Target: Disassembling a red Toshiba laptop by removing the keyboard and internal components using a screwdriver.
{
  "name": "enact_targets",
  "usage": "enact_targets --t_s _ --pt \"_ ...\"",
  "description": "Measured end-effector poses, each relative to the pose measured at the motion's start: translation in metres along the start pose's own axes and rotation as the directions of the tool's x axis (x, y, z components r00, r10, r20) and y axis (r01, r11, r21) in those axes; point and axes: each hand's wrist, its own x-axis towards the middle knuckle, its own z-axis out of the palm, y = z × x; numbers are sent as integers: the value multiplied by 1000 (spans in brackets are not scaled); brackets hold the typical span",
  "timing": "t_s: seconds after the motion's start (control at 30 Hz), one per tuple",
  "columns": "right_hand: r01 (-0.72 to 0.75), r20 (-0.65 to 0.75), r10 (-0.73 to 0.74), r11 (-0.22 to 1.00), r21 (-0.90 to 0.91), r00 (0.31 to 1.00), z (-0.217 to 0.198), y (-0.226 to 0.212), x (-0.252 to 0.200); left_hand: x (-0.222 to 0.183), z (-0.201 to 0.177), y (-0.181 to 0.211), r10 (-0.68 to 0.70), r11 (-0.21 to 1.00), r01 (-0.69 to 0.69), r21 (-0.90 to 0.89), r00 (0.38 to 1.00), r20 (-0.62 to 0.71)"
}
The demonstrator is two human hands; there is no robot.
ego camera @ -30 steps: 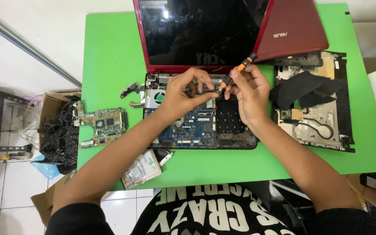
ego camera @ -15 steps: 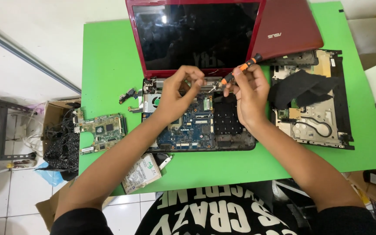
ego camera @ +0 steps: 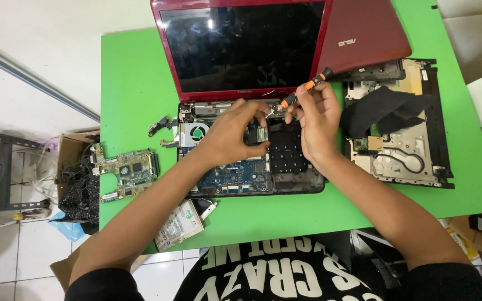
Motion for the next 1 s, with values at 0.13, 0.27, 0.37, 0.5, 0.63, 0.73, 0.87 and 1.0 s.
enact_targets --t_s 0.13,0.27,0.37,0.5,0.63,0.73,0.87,1.0 --pt "4 3 -4 1000 -12 1000 -1 1 1 0 -1 2 -21 1000 21 -12 1000 -13" --pt "7 8 -7 1000 -16 1000 -1 1 1 -1 -1 -3 -27 997 25 -71 999 -29" --pt "5 9 -5 1000 -24 1000 0 0 1 0 -2 -1 -27 992 22 -127 999 -37" --pt "10 -6 -10 1000 -23 1000 1 -2 0 1 -1 -3 -20 984 10 -176 998 -56" --pt "11 -22 -11 1000 -15 1000 1 -5 0 3 -1 -3 -52 979 35 -203 995 -81" --pt "15 -31 -16 1000 -14 999 2 -6 0 2 0 -3 -71 961 24 -275 985 -160" --pt "12 -37 -13 1000 -13 999 4 -10 -1 1 1 -5 -70 953 7 -303 978 -196" --pt "2 -35 -3 1000 -17 999 4 -9 -1 2 0 -4 -83 944 -12 -330 959 -270"
